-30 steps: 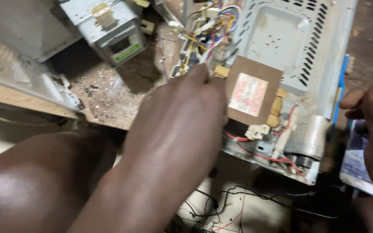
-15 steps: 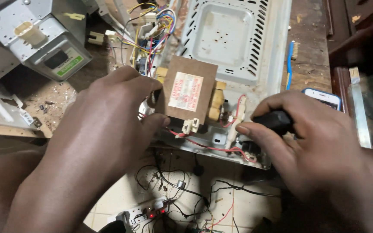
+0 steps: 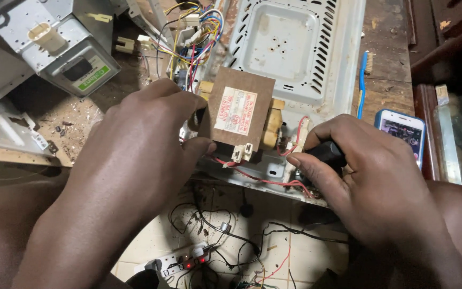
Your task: Disassembling a microwave oven to inspect internal high-voltage components like the transformer and wiring.
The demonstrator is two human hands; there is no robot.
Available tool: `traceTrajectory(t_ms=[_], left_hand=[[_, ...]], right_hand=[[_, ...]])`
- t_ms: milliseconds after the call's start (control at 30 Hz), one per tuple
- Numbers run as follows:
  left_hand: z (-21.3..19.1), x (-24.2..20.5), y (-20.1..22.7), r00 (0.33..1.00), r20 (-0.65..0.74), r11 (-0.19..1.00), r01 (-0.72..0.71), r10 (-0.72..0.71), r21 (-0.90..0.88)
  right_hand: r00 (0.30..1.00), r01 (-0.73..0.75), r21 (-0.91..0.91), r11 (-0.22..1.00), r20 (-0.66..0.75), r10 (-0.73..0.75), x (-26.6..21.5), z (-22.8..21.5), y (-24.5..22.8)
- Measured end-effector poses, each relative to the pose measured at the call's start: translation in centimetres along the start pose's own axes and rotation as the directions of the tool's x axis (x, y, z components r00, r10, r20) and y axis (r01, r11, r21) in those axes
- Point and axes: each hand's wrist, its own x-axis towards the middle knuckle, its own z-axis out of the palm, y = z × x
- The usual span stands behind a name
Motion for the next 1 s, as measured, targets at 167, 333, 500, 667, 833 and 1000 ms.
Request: traceTrajectory(t_ms=[167, 333, 500, 667, 833, 1000], left_hand=[[-0.2, -0.3, 0.1, 1.0, 0.015, 1.0, 0.008, -0.008, -0.009], [-0.2, -0.4, 0.1, 1.0, -0.005, 1.0, -0.011, 0.011, -0.022], [-0.1, -0.6, -0.1, 0.997, -0.053, 0.996, -0.06, 0.056, -0.07], [-0.2, -0.6, -0.1, 0.999, -0.023, 0.997, -0.036, 0.035, -0.07], [-0.1, -1.0, -0.3, 0.994, -0.064, 0.994, -0.088, 0.083, -0.067], [0.3, -0.6, -0.4, 0.974, -0.128, 0.976, -0.199, 0.187, -0.088]], right_hand=[[0.999, -0.037, -0.089, 0.995, -0.038, 0.033, 0.1, 0.1, -1.0], [0.802, -0.455, -0.35, 0.818, 0.239, 0.548, 0.8, -0.7, -3.3], [0.855, -0.228, -0.328, 0.917, 0.384, 0.35, 0.5, -0.1, -0.6], [0.841, -0.183, -0.342, 0.922, 0.43, 0.327, 0.8, -0.1, -0.9], [0.847, -0.345, -0.458, 0.819, 0.224, 0.482, 0.9, -1.0, -3.9], [0.868, -0.222, -0.559, 0.799, 0.261, 0.423, 2.1, -2.4, -4.4]])
